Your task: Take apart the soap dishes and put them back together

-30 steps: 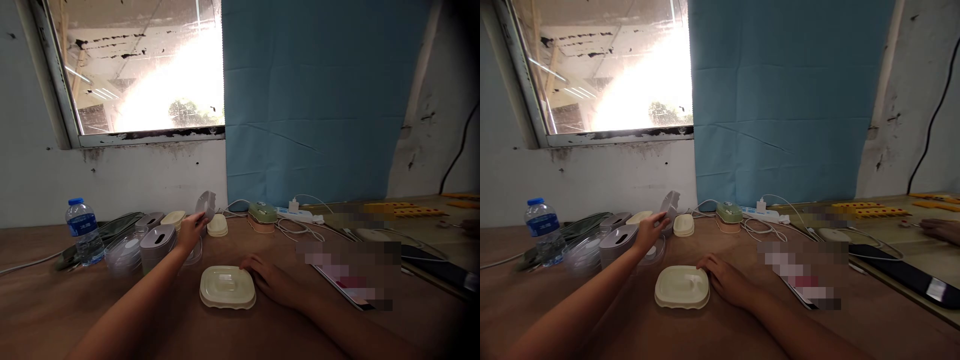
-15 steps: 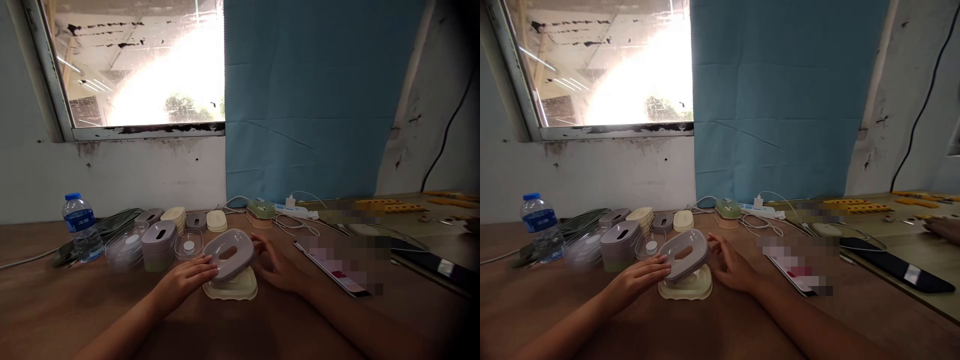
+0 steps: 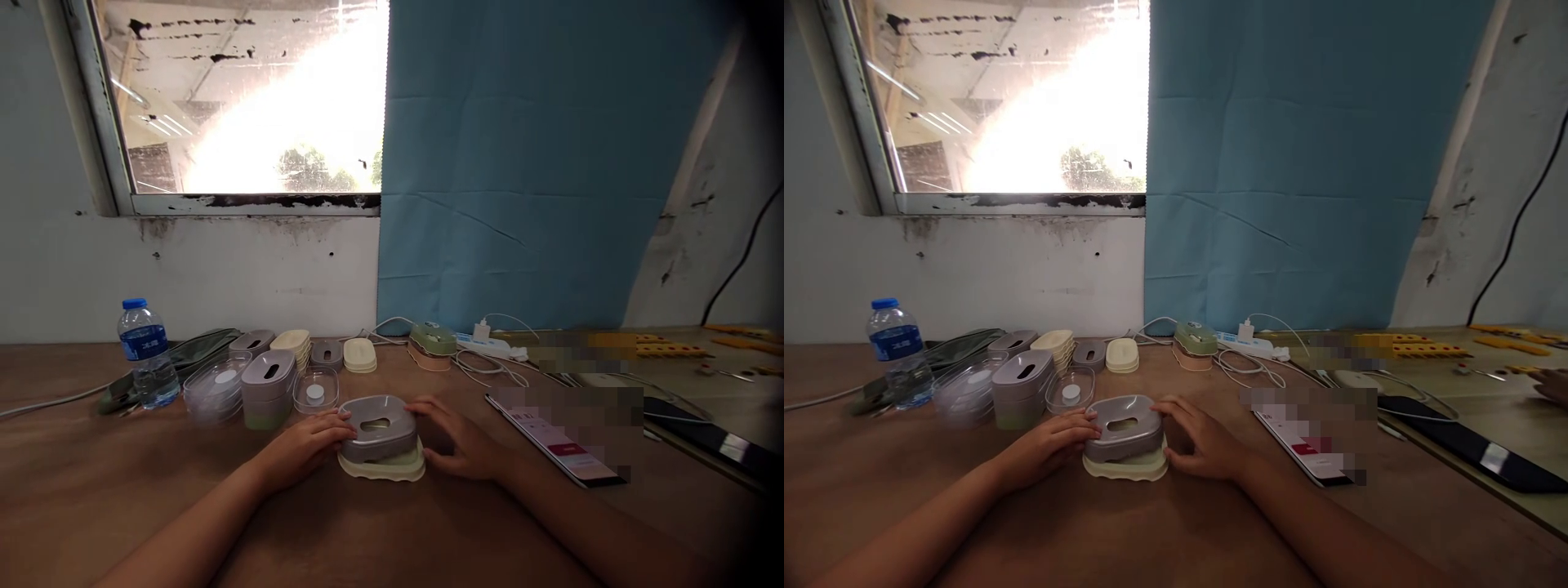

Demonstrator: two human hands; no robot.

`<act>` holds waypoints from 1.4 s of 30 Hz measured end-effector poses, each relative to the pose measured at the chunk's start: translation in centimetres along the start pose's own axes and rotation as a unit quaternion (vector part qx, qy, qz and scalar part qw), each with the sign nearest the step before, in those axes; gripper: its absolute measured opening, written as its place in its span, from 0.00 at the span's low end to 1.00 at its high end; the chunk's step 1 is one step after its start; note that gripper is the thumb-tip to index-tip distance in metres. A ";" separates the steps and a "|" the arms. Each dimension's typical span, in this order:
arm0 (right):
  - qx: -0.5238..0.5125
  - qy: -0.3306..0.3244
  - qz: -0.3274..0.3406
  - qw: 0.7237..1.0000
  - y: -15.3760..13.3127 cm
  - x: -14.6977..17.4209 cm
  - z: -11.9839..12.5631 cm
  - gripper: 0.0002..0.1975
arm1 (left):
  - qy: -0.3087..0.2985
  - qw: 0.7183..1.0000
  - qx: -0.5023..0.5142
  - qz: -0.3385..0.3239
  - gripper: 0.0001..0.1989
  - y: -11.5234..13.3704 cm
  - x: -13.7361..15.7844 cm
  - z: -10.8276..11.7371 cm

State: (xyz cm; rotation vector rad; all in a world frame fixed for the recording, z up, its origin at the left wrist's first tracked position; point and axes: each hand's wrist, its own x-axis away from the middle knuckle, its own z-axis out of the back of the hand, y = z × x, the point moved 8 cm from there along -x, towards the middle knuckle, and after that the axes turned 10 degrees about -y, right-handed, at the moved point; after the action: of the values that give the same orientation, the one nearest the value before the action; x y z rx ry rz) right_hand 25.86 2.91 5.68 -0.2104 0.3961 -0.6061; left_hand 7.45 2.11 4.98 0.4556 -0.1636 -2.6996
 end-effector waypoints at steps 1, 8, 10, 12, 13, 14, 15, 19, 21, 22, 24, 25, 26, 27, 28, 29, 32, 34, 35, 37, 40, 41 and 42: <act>0.008 -0.010 0.004 1.000 -0.2 0.0 -0.1 0.25 | -0.004 1.000 0.005 0.004 0.16 0.0 0.0 0.0; 0.025 -0.016 0.043 0.999 -1.5 0.0 0.1 0.25 | -0.034 0.999 -0.009 0.001 0.19 0.5 -0.2 -0.2; 0.029 -0.015 0.054 0.998 -1.6 0.1 0.0 0.25 | -0.036 0.999 -0.026 0.006 0.18 0.6 -0.2 -0.2; 0.036 -0.013 0.061 0.997 -1.6 0.2 -0.1 0.22 | -0.036 0.998 -0.044 0.009 0.17 0.7 -0.3 -0.1; 0.041 -0.013 0.065 0.997 -1.6 0.2 -0.2 0.20 | -0.035 0.998 -0.052 0.009 0.17 0.8 -0.3 -0.2; 0.046 -0.013 0.069 0.996 -1.6 0.3 -0.3 0.19 | -0.034 0.998 -0.059 0.009 0.17 0.9 -0.3 -0.2; 0.050 -0.014 0.072 0.996 -1.5 0.3 -0.4 0.17 | -0.032 0.997 -0.065 0.008 0.17 0.9 -0.3 -0.2; 0.036 -0.039 0.085 0.995 -1.7 0.4 -0.9 0.18 | -0.031 0.996 -0.082 0.002 0.17 1.1 -0.4 -0.3; 0.023 -0.049 0.085 0.995 -1.7 0.3 -0.9 0.19 | -0.032 0.995 -0.091 0.005 0.17 1.0 -0.4 -0.4; 0.018 -0.049 0.083 0.995 -1.7 0.3 -0.9 0.19 | -0.029 0.995 -0.094 0.010 0.18 0.9 -0.4 -0.5; 0.012 -0.047 0.077 0.996 -1.6 0.3 -0.8 0.17 | -0.007 0.995 -0.095 0.030 0.19 0.2 -0.3 -0.4; 0.010 -0.046 0.076 0.996 -1.6 0.3 -0.8 0.17 | 0.013 0.995 -0.091 0.047 0.20 -0.3 -0.2 -0.2; 0.009 -0.045 0.075 0.996 -1.6 0.2 -0.8 0.17 | 0.040 0.993 -0.084 0.071 0.20 -1.0 0.0 0.0; 0.008 -0.044 0.074 0.996 -1.5 0.2 -0.8 0.17 | 0.072 0.990 -0.074 0.100 0.20 -1.9 0.3 0.4; 0.006 -0.044 0.074 0.996 -1.5 0.2 -0.8 0.17 | 0.104 0.984 -0.061 0.129 0.20 -2.8 0.7 0.7; 0.005 -0.044 0.074 0.996 -1.5 0.2 -0.9 0.17 | 0.135 0.977 -0.049 0.156 0.20 -3.7 1.2 1.0; 0.004 -0.044 0.074 0.996 -1.5 0.2 -0.9 0.17 | 0.185 0.961 -0.025 0.206 0.19 -5.8 2.3 1.2; 0.005 -0.044 0.073 0.996 -1.4 0.2 -0.9 0.16 | 0.182 0.960 -0.021 0.214 0.19 -6.6 2.6 0.9; 0.005 -0.043 0.073 0.996 -1.4 0.2 -0.9 0.16 | 0.175 0.961 -0.019 0.214 0.20 -6.8 2.6 0.7; 0.005 -0.042 0.075 0.996 -1.4 0.2 -0.9 0.16 | 0.164 0.963 -0.013 0.213 0.20 -7.1 2.6 0.3; 0.005 -0.042 0.077 0.996 -1.4 0.2 -0.9 0.16 | 0.164 0.963 -0.003 0.216 0.19 -7.1 2.5 0.2; 0.005 -0.042 0.077 0.996 -1.4 0.2 -0.9 0.16 | 0.168 0.961 -0.001 0.217 0.18 -7.0 2.5 0.3; 0.006 -0.041 0.076 0.996 -1.4 0.2 -0.9 0.16 | 0.172 0.961 0.002 0.219 0.16 -6.9 2.4 0.5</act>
State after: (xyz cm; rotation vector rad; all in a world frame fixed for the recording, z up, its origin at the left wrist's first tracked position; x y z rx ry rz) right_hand 24.91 1.55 5.22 -0.1905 0.3249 -0.4479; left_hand 2.66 7.44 3.51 0.7809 -0.1499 -2.1526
